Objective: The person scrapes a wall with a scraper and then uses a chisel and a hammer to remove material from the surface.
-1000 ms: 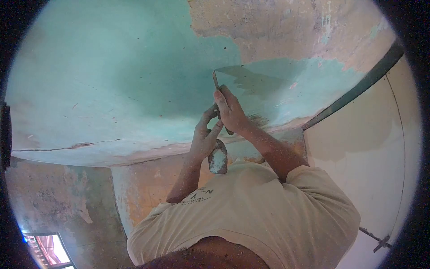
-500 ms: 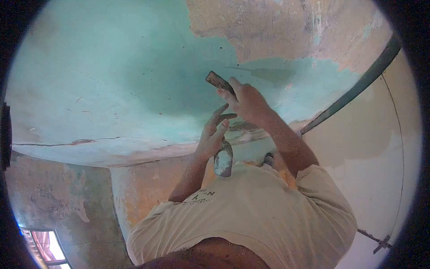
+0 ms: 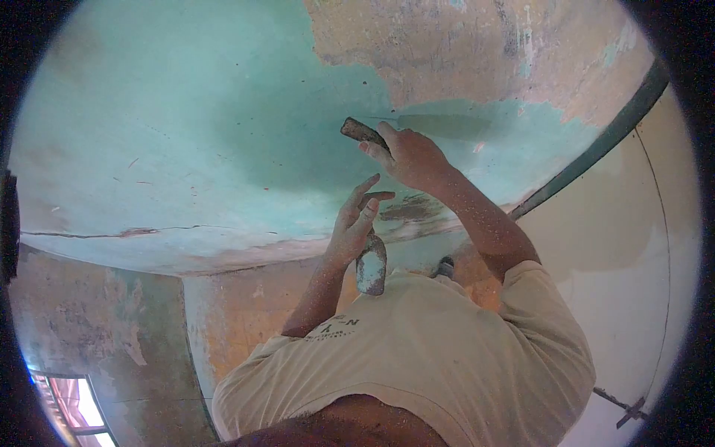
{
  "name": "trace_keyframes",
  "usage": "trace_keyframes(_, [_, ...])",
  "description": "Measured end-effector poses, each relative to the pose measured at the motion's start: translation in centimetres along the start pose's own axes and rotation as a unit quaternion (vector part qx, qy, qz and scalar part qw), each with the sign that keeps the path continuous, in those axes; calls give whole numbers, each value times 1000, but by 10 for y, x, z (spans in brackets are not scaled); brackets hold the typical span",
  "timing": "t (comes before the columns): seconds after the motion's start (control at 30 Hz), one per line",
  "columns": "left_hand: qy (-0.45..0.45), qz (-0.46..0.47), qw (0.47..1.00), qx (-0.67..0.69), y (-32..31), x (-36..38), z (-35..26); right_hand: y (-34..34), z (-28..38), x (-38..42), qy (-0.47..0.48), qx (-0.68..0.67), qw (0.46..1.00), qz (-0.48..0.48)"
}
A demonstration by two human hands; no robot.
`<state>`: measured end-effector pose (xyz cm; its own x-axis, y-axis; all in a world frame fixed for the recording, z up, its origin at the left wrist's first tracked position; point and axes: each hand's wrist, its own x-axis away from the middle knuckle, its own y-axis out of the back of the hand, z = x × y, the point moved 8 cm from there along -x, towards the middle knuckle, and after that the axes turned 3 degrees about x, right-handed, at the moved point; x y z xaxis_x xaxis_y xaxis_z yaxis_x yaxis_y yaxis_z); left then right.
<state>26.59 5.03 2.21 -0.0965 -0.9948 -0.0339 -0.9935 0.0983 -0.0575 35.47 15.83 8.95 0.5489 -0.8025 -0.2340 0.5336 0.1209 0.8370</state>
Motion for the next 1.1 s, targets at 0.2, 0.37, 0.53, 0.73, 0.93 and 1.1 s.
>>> trace_keyframes(0.2, [-59, -16, 997, -44, -2, -8, 2, 3, -1, -2, 12, 28, 999, 10])
trace_keyframes(0.37, [-16, -10, 1000, -19, -11, -12, 0, 2, -3, -3, 28, 47, 998, 17])
trace_keyframes(0.53, [-33, -2, 999, -2, -19, -20, -1, 15, 2, -3, 31, 105, 993, 36])
trace_keyframes(0.73, [-24, 0, 1000, 3, -18, -23, -6, 28, -4, -1, 43, 148, 987, 37])
trace_keyframes(0.93, [-21, -1, 1000, 11, -16, -24, -3, 44, -29, 10, 24, 183, 982, 33])
trace_keyframes(1.1, [-13, 14, 999, 32, -18, -22, 6, 51, -43, 18, -5, 160, 987, 27])
